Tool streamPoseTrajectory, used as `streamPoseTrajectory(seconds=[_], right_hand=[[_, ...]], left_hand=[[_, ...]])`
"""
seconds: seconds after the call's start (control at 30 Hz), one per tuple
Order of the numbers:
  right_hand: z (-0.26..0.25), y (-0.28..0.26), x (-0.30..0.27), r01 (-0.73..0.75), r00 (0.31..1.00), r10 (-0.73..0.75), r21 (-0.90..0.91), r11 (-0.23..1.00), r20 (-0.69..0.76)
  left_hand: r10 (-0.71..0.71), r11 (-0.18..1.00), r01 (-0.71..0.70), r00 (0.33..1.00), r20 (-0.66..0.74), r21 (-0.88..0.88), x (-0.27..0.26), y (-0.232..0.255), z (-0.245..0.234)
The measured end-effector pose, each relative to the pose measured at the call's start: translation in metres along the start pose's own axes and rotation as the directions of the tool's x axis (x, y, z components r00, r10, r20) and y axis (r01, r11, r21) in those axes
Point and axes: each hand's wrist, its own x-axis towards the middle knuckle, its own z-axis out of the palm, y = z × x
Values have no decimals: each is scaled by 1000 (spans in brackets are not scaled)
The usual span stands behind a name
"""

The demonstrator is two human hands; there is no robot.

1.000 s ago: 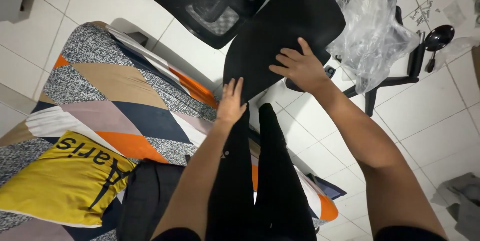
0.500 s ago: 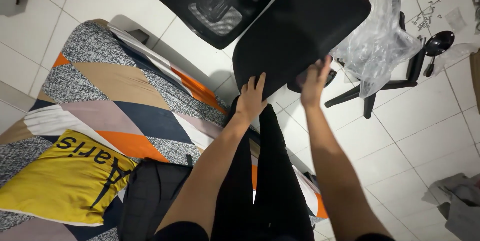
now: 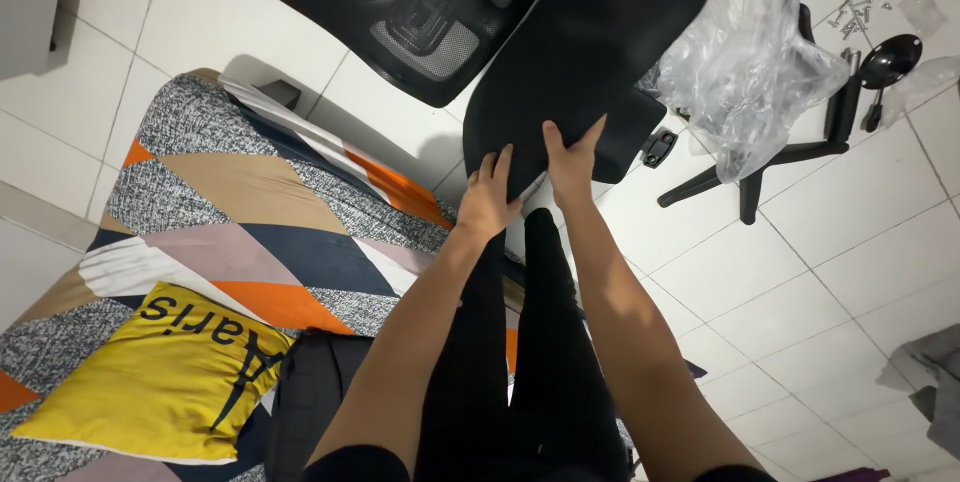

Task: The person unpacks and assembles a black office chair on a tiled floor. They remove plastic wrapping from the mesh backrest and seat, attach the armrests to the seat, and then connect the backrest to the seat. The person handles screws and chair components throughout the process.

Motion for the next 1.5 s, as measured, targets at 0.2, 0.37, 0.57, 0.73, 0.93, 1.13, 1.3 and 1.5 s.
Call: streamPoseTrajectory(seconds=[0.2,0.37,0.57,0.73,0.93,1.13,1.3,1.5], right_hand=[[10,-16,-4,-31,1000,31,-75,997,-4],[14,-18,-5,51,999,-51,-91,995,4],[18,-16,0,118,993,-118,-101,988,14],[19,-18,5,94,996,-93,-112,989,11],[24,-29,2,81,996,-77,-106,991,43],[29,-37,3,40,993,-53,121,992,107],[2,-26,4,-105,944,55,137,985,327],[-26,24,-4,-152,911,179,-101,983,370]], left_hand=[[19,1000,-20,999,-33,-19,3,-5,-8],[53,997,-56,997,-58,-59,4,-9,-14],[-18,999,15,998,-58,-41,6,-3,-18],[-44,998,37,989,-138,-50,9,2,-15],[-16,998,28,973,-231,51,14,14,-27],[-36,999,27,974,-222,-41,36,28,-36],[44,983,-87,968,-248,-164,44,17,-70],[21,888,-137,966,-259,-440,50,-15,-96]])
